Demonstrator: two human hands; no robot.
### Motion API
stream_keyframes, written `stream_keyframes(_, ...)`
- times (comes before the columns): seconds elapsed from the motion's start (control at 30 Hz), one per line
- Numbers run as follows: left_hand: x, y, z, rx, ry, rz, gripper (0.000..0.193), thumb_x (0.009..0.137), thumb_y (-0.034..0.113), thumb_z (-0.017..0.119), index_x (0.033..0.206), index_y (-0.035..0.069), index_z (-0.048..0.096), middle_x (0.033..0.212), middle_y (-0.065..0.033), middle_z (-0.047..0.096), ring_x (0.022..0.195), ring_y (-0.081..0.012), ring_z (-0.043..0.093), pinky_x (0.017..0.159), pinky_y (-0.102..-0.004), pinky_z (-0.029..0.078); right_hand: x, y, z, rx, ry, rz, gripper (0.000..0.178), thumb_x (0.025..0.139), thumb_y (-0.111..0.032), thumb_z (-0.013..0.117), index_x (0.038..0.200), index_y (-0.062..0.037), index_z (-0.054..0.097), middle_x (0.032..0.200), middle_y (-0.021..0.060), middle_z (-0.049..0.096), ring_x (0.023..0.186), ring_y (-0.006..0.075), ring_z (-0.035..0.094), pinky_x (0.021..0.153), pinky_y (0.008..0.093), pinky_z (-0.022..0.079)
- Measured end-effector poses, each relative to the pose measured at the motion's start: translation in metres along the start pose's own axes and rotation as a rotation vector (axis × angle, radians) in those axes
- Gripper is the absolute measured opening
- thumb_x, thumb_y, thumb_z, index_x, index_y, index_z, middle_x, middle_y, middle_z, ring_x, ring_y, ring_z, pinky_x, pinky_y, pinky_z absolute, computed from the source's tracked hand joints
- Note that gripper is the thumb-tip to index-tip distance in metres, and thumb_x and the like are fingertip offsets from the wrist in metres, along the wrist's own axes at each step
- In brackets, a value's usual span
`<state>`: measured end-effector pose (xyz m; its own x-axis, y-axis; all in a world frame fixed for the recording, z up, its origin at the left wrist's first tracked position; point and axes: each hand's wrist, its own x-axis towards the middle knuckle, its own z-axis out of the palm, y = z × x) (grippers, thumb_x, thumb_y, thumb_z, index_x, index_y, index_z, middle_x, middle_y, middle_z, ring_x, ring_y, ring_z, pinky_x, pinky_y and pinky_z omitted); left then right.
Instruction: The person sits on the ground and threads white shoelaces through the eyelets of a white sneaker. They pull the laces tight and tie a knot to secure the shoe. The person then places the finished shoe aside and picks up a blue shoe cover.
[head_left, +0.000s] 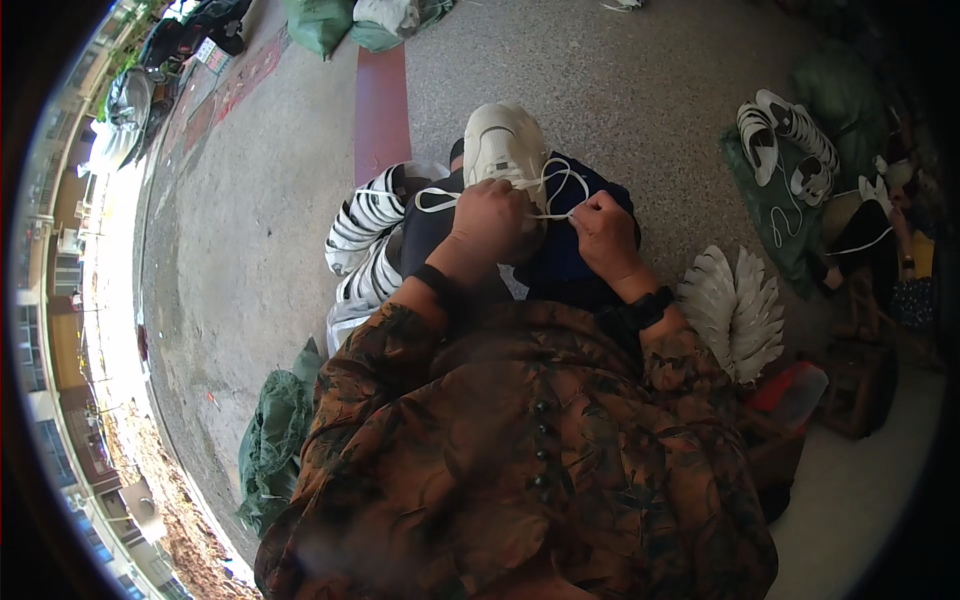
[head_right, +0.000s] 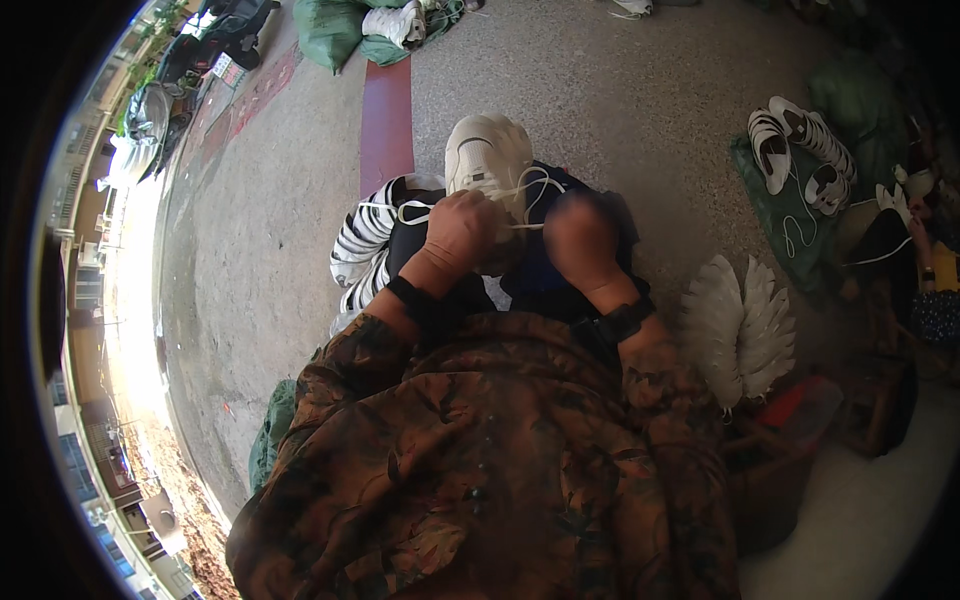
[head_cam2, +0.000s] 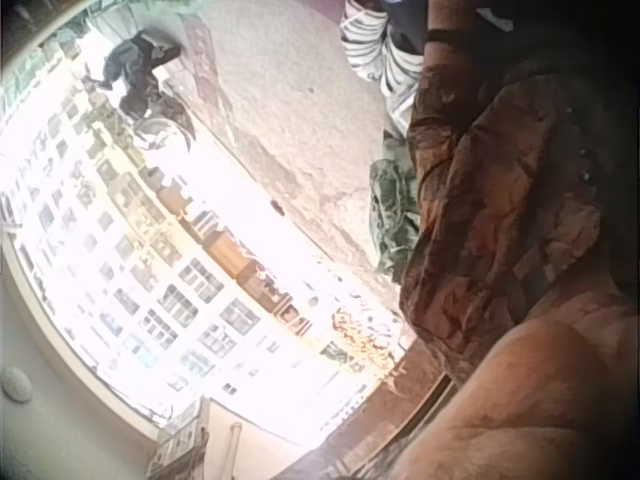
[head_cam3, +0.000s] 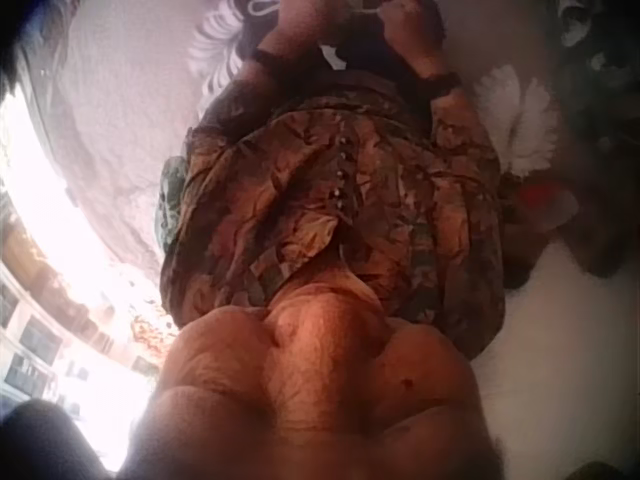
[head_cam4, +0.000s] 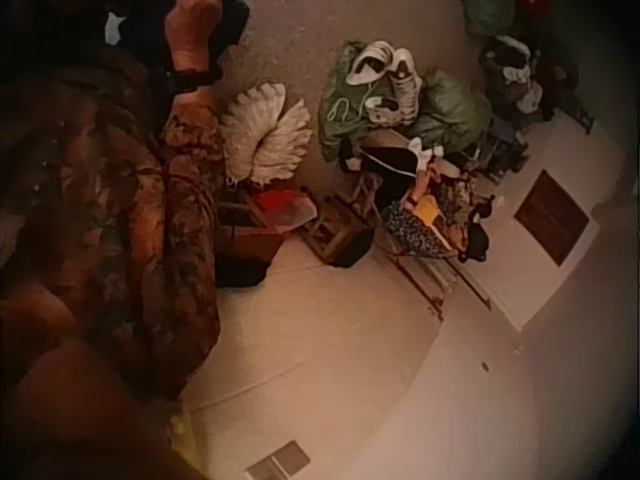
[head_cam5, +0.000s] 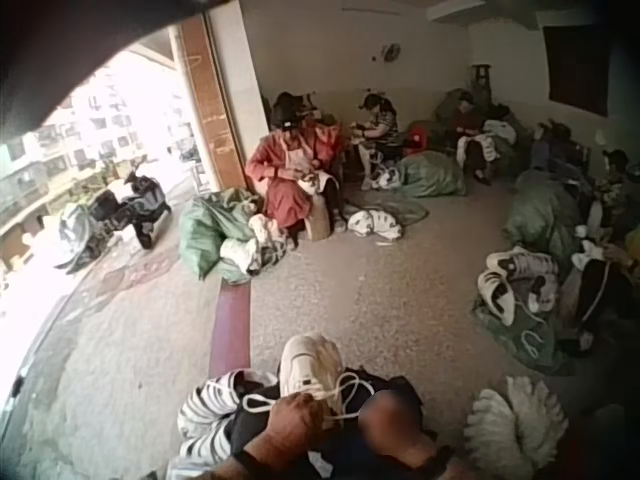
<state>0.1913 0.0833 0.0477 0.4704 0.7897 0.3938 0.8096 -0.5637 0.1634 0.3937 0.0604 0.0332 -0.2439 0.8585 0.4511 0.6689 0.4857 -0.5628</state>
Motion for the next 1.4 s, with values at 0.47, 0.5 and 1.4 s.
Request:
stream_keyframes(0.47,0.003,0.007,0.016,-0.118,0.102,-0.115,0.008,0.067,0.018,0.062,0.065,0.012,0.057,0.066,-0.005,0.055,0.067,-0.0261,0.059,0.06,-0.0373,0.048,0.013,-0.016,0.012,0.013,-0.092,-0.541,0.009,0.071,-0.006,0.056,0.078,-0.004,0.062,0.085,0.0122,0.06,0.08,0.0298,0.059,0.073,0.0371,0.049)
stream_keyframes(0.5,0.004,0.005,0.015,-0.091,0.071,-0.091,0.008,0.067,0.018,0.062,0.065,0.012,0.057,0.066,-0.0056,0.055,0.067,-0.0265,0.059,0.06,-0.0377,0.048,0.013,-0.015,0.007,0.021,-0.146,-0.566,0.01,0.071,-0.007,0.056,0.078,-0.0039,0.062,0.085,0.0122,0.06,0.079,0.0298,0.059,0.073,0.0367,0.049)
stream_keyframes(1.4,-0.042,-0.017,-0.034,-0.796,0.055,-0.41,0.005,0.076,0.008,0.064,0.077,0.003,0.064,0.075,-0.0047,0.06,0.072,-0.0177,0.06,0.069,-0.0297,0.048,0.005,-0.011,-0.004,1.216,-0.223,0.343,0.018,0.087,-0.008,0.051,0.072,-0.0002,0.055,0.11,0.0176,0.061,0.079,0.0108,0.053,0.075,0.0285,0.044)
